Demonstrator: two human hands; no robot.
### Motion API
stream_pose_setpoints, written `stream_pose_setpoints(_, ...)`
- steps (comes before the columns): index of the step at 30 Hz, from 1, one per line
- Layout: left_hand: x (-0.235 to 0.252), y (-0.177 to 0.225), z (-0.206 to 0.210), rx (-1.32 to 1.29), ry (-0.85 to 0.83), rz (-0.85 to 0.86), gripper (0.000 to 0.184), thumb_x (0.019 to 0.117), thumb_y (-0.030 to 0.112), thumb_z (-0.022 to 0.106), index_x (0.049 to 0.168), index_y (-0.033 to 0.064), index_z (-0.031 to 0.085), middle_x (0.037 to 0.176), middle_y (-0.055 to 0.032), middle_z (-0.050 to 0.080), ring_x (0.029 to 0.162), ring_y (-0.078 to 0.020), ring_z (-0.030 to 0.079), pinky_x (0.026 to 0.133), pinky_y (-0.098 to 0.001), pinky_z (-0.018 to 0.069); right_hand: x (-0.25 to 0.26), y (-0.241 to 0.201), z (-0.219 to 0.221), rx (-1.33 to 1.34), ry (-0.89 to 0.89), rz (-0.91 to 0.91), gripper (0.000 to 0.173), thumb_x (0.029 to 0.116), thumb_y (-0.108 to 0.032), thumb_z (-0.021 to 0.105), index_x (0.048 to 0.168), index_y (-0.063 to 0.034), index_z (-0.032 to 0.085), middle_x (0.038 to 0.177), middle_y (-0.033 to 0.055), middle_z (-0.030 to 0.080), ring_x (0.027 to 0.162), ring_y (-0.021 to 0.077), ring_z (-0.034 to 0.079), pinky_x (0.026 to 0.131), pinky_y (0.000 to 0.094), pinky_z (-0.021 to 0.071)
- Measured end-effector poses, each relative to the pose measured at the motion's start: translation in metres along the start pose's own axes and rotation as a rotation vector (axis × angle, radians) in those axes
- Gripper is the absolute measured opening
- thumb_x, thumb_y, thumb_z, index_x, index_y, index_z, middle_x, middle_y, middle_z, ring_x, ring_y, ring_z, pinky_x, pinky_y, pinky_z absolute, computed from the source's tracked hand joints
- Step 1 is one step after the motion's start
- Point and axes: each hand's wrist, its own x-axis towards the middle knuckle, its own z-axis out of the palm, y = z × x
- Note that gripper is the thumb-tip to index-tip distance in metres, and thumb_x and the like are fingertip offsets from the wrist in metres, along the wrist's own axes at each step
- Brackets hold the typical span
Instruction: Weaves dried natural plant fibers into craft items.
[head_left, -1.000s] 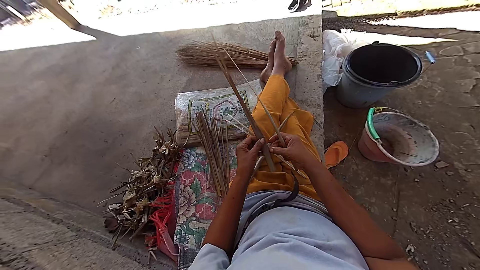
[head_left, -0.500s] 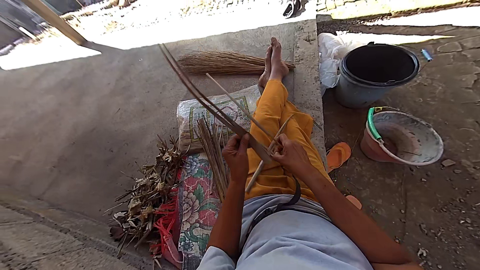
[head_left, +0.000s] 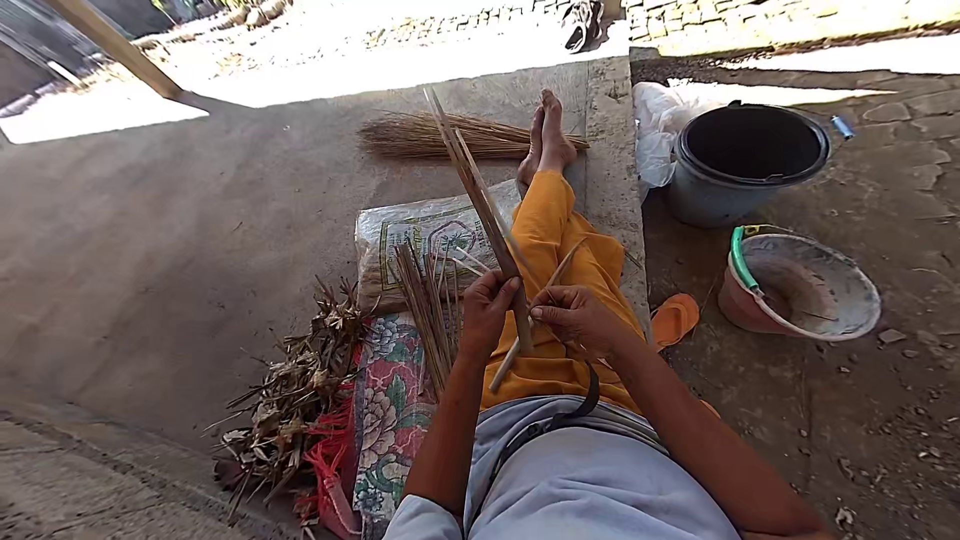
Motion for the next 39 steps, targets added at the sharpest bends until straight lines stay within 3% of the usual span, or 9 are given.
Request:
stream_pose_setpoints(3, 0.000, -0.004, -0.001, -0.011, -0.063, -0.009, 0.006, 0.0969, -0.002, 0.063, 0.098, 0.0012, 0.068, 0.081, -0.0010, 0.069, 0.070, -0.0057, 0.064, 0.070, -0.0238, 0.0574, -0.002, -0.003, -0.003, 0.145, -0.113, 0.086, 0.013, 0.1002, -0.005, 0.057, 0.090, -0.0062, 0.065, 0.072, -0.0038, 0.062, 0.048, -0.0043, 0.040, 0.044, 0.0118, 0.0323)
stream_pose_setpoints(7, -0.001, -0.006, -0.004, -0.063, -0.157, -0.072, 0.008, 0.0961, -0.004, 0.062, 0.098, -0.0001, 0.068, 0.081, -0.0023, 0.070, 0.070, -0.0075, 0.067, 0.070, -0.0244, 0.0594, -0.003, -0.006, -0.016, 0.607, -0.233, 0.069, 0.013, 0.1007, -0.009, 0.055, 0.091, -0.0075, 0.064, 0.075, -0.0033, 0.059, 0.048, -0.0042, 0.044, 0.045, 0.0094, 0.0393)
stream_pose_setpoints(10, -0.003, -0.007, -0.013, -0.089, -0.287, -0.148, 0.011, 0.0962, -0.003, 0.061, 0.103, -0.0010, 0.069, 0.085, -0.0034, 0.071, 0.072, -0.0086, 0.068, 0.071, -0.0252, 0.0602, -0.006, -0.012, -0.029, 0.753, -0.165, -0.013, 0.016, 0.1024, -0.013, 0.056, 0.090, -0.0072, 0.064, 0.074, -0.0032, 0.057, 0.047, -0.0031, 0.046, 0.044, 0.0099, 0.0416)
stream_pose_setpoints(19, -0.009, -0.010, -0.055, -0.178, -0.652, -0.276, 0.023, 0.0963, 0.008, 0.065, 0.118, 0.0054, 0.070, 0.093, 0.0025, 0.073, 0.077, -0.0064, 0.070, 0.072, -0.0249, 0.0606, -0.014, -0.019, -0.061, 0.999, 0.005, -0.099, 0.029, 0.1095, -0.019, 0.037, 0.096, -0.0072, 0.060, 0.079, -0.0006, 0.059, 0.045, -0.0023, 0.044, 0.042, 0.0090, 0.0400)
stream_pose_setpoints(26, -0.015, -0.005, -0.119, -0.138, -0.871, -0.256, 0.021, 0.0983, 0.017, 0.068, 0.119, 0.0121, 0.072, 0.099, 0.0053, 0.074, 0.079, -0.0029, 0.069, 0.071, -0.0222, 0.0599, -0.028, -0.024, -0.101, 1.198, 0.123, -0.289, 0.031, 0.1102, -0.021, 0.034, 0.095, -0.0079, 0.057, 0.079, -0.0014, 0.058, 0.046, -0.0013, 0.044, 0.042, 0.0088, 0.0383)
stream_pose_setpoints(30, -0.030, 0.012, -0.183, -0.042, -0.795, -0.240, 0.021, 0.0976, 0.021, 0.069, 0.117, 0.0166, 0.075, 0.099, 0.0067, 0.075, 0.078, -0.0013, 0.069, 0.071, -0.0202, 0.0598, -0.051, -0.031, -0.142, 1.195, 0.325, -0.589, 0.033, 0.1097, -0.018, 0.030, 0.093, -0.0088, 0.056, 0.079, -0.0023, 0.058, 0.047, -0.0011, 0.042, 0.043, 0.0093, 0.0371)
stream_pose_setpoints(33, -0.048, 0.017, -0.225, -0.040, -0.611, -0.194, 0.021, 0.0945, 0.023, 0.073, 0.114, 0.0177, 0.077, 0.097, 0.0053, 0.076, 0.077, -0.0032, 0.071, 0.069, -0.0212, 0.0606, -0.065, -0.036, -0.168, 1.075, 0.596, -0.806, 0.040, 0.1108, -0.025, 0.025, 0.088, -0.0115, 0.055, 0.066, -0.0055, 0.052, 0.045, 0.0003, 0.040, 0.043, 0.0118, 0.0357)
stream_pose_setpoints(36, -0.063, 0.000, -0.251, -0.189, -0.416, -0.058, 0.020, 0.0921, 0.022, 0.075, 0.111, 0.0154, 0.077, 0.094, 0.0020, 0.075, 0.076, -0.0060, 0.070, 0.068, -0.0228, 0.0597, -0.076, -0.040, -0.177, 0.972, 0.798, -0.872, 0.044, 0.1122, -0.029, 0.023, 0.085, -0.0130, 0.054, 0.056, -0.0079, 0.045, 0.040, 0.0004, 0.036, 0.041, 0.0131, 0.0326)
stream_pose_setpoints(39, -0.071, -0.027, -0.260, -0.374, -0.245, 0.079, 0.018, 0.0904, 0.021, 0.076, 0.107, 0.0154, 0.078, 0.092, -0.0004, 0.074, 0.074, -0.0073, 0.069, 0.064, -0.0223, 0.0578, -0.077, -0.040, -0.177, 0.943, 0.880, -0.880, 0.043, 0.1127, -0.030, 0.023, 0.086, -0.0131, 0.053, 0.054, -0.0088, 0.041, 0.039, 0.0004, 0.034, 0.040, 0.0135, 0.0320)
